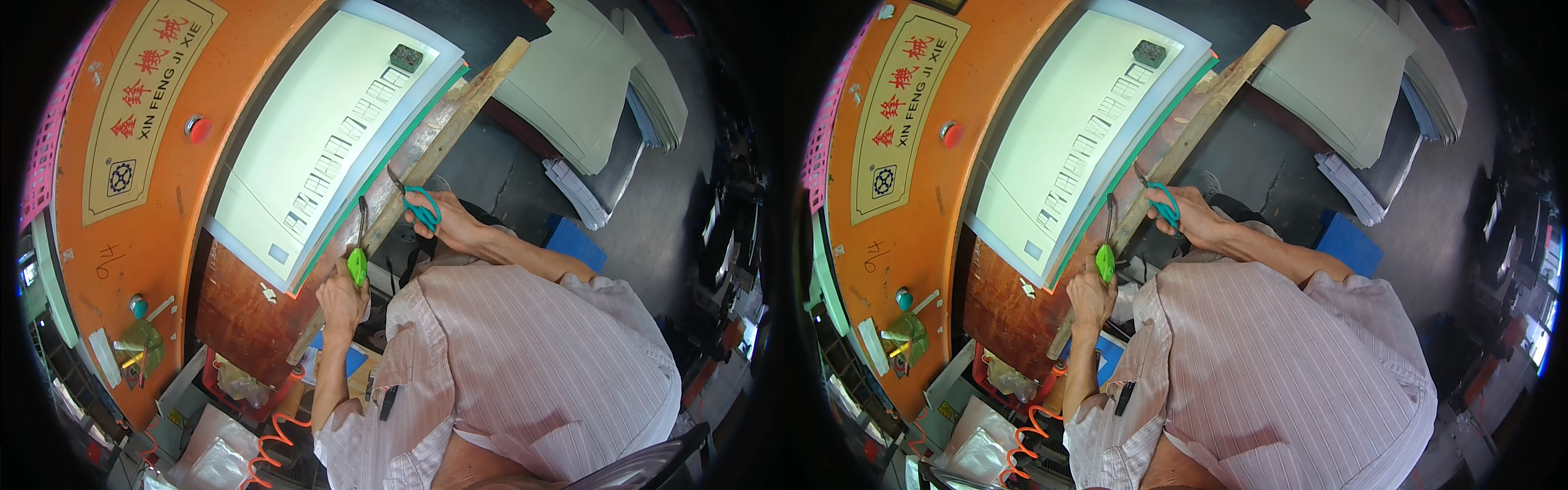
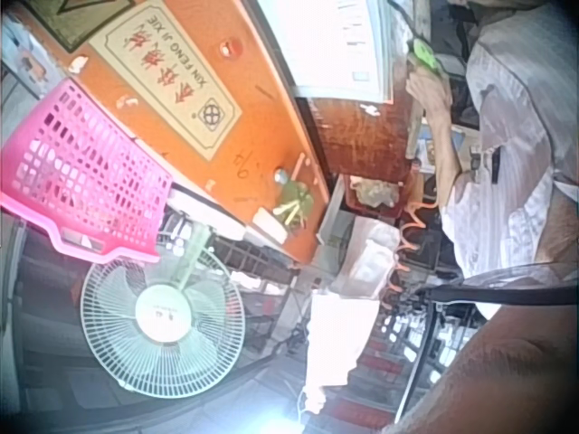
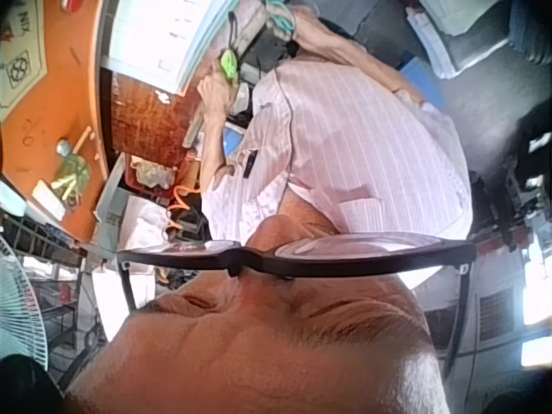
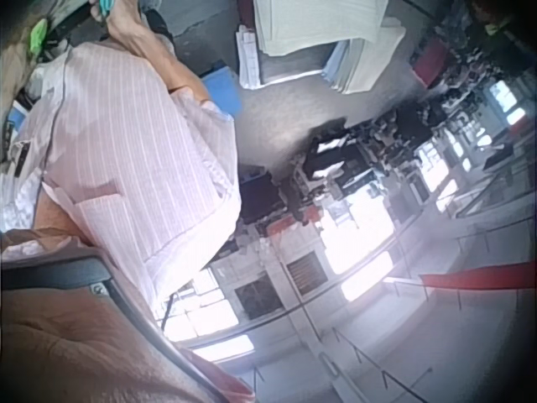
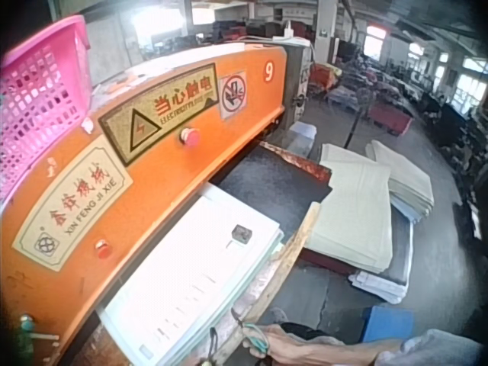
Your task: The person uses scissors to trim a sheet of paper, then repeatedly presses a small block onto a grid of printed squares. They peel away a backing layer to reveal cut-out sections, separate the grid into individual pieces, and place them into a plastic bag.
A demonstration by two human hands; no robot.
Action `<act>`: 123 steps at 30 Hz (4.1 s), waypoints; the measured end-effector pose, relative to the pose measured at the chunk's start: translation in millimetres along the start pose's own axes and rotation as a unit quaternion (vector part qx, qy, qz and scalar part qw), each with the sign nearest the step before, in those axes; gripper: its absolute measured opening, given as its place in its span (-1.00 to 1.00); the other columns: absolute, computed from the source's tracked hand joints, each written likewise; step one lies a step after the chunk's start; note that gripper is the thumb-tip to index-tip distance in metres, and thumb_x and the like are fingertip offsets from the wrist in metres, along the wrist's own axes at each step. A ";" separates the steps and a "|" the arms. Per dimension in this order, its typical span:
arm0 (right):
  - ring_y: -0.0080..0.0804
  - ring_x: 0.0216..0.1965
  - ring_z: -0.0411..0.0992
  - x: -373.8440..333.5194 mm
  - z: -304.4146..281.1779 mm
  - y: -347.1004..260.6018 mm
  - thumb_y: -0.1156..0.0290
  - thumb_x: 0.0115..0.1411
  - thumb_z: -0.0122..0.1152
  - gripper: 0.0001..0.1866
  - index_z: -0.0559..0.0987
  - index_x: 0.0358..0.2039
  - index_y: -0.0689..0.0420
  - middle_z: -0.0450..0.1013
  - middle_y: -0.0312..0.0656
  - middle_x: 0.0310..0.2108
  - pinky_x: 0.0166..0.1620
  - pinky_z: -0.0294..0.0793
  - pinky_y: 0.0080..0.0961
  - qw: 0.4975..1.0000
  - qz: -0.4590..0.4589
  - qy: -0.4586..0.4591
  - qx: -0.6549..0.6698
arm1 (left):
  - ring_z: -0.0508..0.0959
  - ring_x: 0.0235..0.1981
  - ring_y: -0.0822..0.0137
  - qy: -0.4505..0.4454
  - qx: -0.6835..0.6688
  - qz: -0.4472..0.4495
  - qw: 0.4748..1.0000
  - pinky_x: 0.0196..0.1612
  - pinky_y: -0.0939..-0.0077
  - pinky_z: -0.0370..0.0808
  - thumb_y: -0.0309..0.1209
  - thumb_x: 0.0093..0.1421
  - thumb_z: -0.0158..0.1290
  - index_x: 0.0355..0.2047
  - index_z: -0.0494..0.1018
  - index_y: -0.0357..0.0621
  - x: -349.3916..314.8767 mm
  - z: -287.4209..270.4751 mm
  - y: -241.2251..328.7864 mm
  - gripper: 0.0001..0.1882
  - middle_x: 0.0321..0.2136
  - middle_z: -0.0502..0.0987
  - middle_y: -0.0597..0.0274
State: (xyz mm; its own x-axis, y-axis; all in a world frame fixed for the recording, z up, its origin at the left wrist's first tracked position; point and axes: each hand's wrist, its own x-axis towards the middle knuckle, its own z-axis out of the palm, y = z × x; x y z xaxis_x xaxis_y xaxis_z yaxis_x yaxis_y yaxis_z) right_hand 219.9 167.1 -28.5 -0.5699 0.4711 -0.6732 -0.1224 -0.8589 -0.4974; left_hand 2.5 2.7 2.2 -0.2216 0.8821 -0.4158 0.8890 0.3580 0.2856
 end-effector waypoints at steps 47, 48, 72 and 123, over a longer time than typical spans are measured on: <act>0.14 -0.23 0.54 19.7 -61.9 -186.8 0.38 0.25 0.34 -0.49 0.51 0.16 0.36 0.55 0.19 -0.18 -0.09 0.52 -0.17 0.627 -0.479 0.155 -0.595 | 0.58 -0.21 -0.38 0.111 -0.082 -0.028 0.990 -0.16 -0.23 0.47 -0.53 0.09 0.21 -0.13 0.42 -0.29 -54.4 16.6 7.0 -0.66 -0.30 0.56 -0.36; 0.12 -0.24 0.53 17.2 -60.8 -198.9 0.40 0.24 0.36 -0.48 0.52 0.17 0.34 0.54 0.16 -0.16 -0.10 0.52 -0.18 0.608 -0.498 0.153 -0.599 | 0.56 -0.20 -0.38 0.110 -0.108 -0.043 0.987 -0.14 -0.23 0.46 -0.53 0.09 0.21 -0.11 0.42 -0.29 -58.7 20.5 11.2 -0.66 -0.29 0.56 -0.36; -0.24 -0.51 0.49 98.8 65.5 -347.8 0.53 0.21 0.34 -0.92 0.63 -0.29 0.22 0.50 -0.08 -0.46 -0.44 0.43 -0.34 0.369 -0.759 -0.064 -0.532 | 0.58 -0.12 -0.34 0.188 -0.183 -0.136 0.955 -0.06 -0.08 0.49 -0.62 0.00 0.24 -0.01 0.47 -0.29 -44.9 32.2 78.4 -0.52 -0.22 0.59 -0.30; 0.15 -0.34 0.59 83.8 -17.8 -73.1 0.30 0.13 0.44 -0.73 0.62 -0.51 0.25 0.57 0.11 -0.49 -0.26 0.51 0.03 0.533 -0.339 -0.044 -0.774 | 0.62 -0.17 -0.33 0.092 -0.189 -0.066 0.975 -0.12 -0.09 0.54 -0.52 0.08 0.24 0.02 0.50 -0.23 -40.7 12.4 2.5 -0.55 -0.25 0.62 -0.28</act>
State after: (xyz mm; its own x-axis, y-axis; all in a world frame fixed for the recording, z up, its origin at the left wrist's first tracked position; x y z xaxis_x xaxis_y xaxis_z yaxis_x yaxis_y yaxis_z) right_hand 195.6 272.9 -58.3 -0.8648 0.4988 -0.0576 0.4546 0.7291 -0.5116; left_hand 18.7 -36.1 9.1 -0.4231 0.8482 -0.3186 0.6445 0.5289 0.5522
